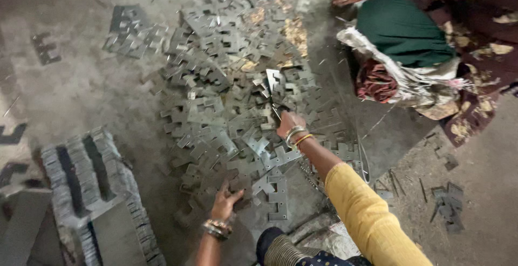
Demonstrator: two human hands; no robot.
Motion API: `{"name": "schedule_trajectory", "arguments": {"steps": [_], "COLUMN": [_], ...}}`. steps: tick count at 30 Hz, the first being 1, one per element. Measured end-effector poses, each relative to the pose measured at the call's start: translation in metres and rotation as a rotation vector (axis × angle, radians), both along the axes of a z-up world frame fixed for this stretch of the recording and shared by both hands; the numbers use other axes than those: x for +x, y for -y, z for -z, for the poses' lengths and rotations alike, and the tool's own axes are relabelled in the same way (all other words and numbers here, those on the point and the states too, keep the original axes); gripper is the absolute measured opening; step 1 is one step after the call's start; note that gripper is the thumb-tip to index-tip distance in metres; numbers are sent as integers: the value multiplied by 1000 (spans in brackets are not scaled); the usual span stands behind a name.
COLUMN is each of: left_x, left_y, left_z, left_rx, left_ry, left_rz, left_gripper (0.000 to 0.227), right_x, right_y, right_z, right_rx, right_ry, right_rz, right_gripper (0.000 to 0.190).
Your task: The person sits on the floor and repeatedly picks up small metal brackets from a scattered pile, aligns them, and stacks them into neat columns. The person occasionally uses a small white pad to wipe the brackets before stacking.
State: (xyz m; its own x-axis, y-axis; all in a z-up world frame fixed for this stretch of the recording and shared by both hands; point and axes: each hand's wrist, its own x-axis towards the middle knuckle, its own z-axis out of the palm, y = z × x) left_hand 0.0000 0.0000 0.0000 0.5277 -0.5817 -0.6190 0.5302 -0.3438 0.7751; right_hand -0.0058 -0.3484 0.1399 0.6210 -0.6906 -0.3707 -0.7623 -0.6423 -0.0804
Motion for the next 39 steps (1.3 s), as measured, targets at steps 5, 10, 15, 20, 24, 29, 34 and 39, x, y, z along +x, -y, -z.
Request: {"name": "schedule_trajectory", "arguments": {"steps": [5,10,15,20,24,29,34,39], "left_x": [-10,-5,0,-14,-25,-25,-23,-20], "left_y": [-5,2,17,8,-2,-11,-10,-2], "left_z": [38,34,-13,-28,-9,-23,-46,-51], "left_rx": [-263,-106,-502,-264,-348,-242,-549,-489], "left_ry": [-11,-121,-561,-135,501,-217,-536,-438], "left_rz": [-115,-184,-262,-211,42,-158,-121,-230], "left_gripper": [109,98,78,66,62,70,89,89], "right_x": [-34,-78,-110,-115,-104,-82,-83,-112], "right_y": [-1,-42,-65,-45,-52,-46,-80,-119], "right_z": [6,-13,-19,-5,14,-10,-65,-83], "right_rx": [-114,-181,-272,-96,-89,-75,-275,-39], "right_ry": [137,475,842,491,419,-21,155,292], "right_rz": [-7,-334,-906,-591,-652,-560,-938,-615], "right_gripper": [30,39,37,36,49,34,37,62]}}
